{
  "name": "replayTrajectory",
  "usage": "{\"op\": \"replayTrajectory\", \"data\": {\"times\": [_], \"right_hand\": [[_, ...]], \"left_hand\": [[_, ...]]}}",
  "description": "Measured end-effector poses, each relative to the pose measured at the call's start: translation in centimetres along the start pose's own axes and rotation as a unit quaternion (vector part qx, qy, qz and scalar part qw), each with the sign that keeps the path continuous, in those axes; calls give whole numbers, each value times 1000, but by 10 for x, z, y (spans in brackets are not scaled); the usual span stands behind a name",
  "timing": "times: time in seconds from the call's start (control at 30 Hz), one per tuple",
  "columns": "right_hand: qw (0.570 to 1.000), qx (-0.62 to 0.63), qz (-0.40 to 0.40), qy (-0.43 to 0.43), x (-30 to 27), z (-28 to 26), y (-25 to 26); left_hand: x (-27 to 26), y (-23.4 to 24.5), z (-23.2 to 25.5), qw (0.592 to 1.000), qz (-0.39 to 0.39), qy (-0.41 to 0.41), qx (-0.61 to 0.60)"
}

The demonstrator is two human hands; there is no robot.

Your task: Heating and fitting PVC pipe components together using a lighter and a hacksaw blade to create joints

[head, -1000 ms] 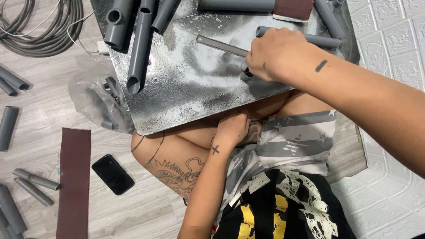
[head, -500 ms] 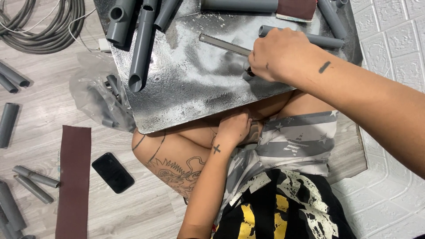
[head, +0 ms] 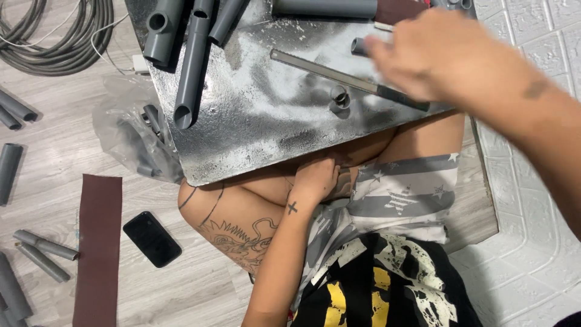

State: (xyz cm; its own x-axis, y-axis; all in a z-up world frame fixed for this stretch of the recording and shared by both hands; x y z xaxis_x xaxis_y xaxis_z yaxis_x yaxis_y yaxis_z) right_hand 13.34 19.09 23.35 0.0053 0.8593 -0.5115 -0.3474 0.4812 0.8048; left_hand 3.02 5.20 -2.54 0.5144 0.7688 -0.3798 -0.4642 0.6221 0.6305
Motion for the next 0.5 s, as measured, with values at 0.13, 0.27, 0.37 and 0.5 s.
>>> {"op": "replayTrajectory", "data": {"times": [0.13, 0.27, 0.37, 0.5], "right_hand": [[992, -36, 113, 50, -34, 55, -11], [926, 357, -12, 124, -37, 85, -110], [764, 592, -120, 226, -44, 69, -177], [581, 701, -290, 294, -40, 30, -257]], "left_hand": [[1, 2, 0, 1000, -19, 22, 0], [4, -6, 0, 997, -58, 30, -36], [14, -25, -14, 999, -29, 4, -20], [-7, 44, 45, 982, -164, 68, -66]]}}
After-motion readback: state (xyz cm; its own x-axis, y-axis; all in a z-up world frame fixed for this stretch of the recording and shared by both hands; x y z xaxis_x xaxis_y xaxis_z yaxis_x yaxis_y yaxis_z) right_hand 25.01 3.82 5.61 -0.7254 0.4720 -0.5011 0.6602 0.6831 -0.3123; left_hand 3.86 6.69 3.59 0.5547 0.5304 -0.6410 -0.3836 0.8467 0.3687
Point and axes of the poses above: each hand's wrist, its own x-axis towards the middle knuckle, its own y-axis out of the back of the hand, z = x × y, the point moved 7 cm from there along x, towards the middle knuckle, and after that the axes turned 1 degree about y, right-handed, at the moved point
